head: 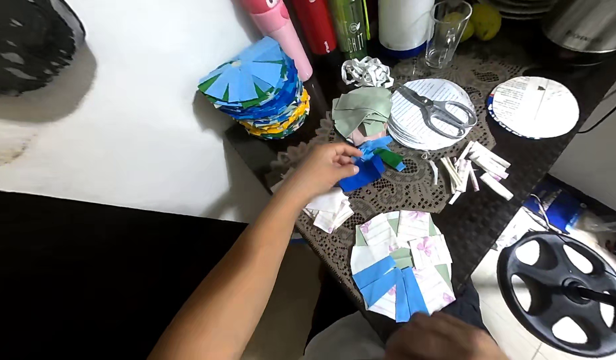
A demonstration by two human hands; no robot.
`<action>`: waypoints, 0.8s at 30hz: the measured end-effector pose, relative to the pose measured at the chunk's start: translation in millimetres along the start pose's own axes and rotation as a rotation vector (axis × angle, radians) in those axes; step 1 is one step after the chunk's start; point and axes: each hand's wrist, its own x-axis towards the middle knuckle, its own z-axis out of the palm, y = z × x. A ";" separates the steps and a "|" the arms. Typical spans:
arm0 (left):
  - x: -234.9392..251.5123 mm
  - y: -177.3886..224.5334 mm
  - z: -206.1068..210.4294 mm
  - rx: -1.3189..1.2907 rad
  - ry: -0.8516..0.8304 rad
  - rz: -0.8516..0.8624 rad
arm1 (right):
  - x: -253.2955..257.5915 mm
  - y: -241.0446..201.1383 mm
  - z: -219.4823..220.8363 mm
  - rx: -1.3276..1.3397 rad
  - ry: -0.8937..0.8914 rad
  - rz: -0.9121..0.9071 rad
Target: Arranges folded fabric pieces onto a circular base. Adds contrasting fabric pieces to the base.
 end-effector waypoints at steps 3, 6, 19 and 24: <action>0.7 -6.8 9.0 0.351 0.092 0.093 | -12.6 28.6 6.5 -0.024 0.063 0.087; -3.8 -7.8 17.5 0.464 0.067 0.198 | -28.9 46.1 4.8 0.011 0.097 0.141; -11.2 -9.4 60.2 0.813 -0.043 0.504 | -43.8 78.1 16.9 0.010 0.319 0.137; -9.2 -12.4 58.3 0.696 0.012 0.461 | -17.7 89.7 14.4 -0.049 0.341 0.121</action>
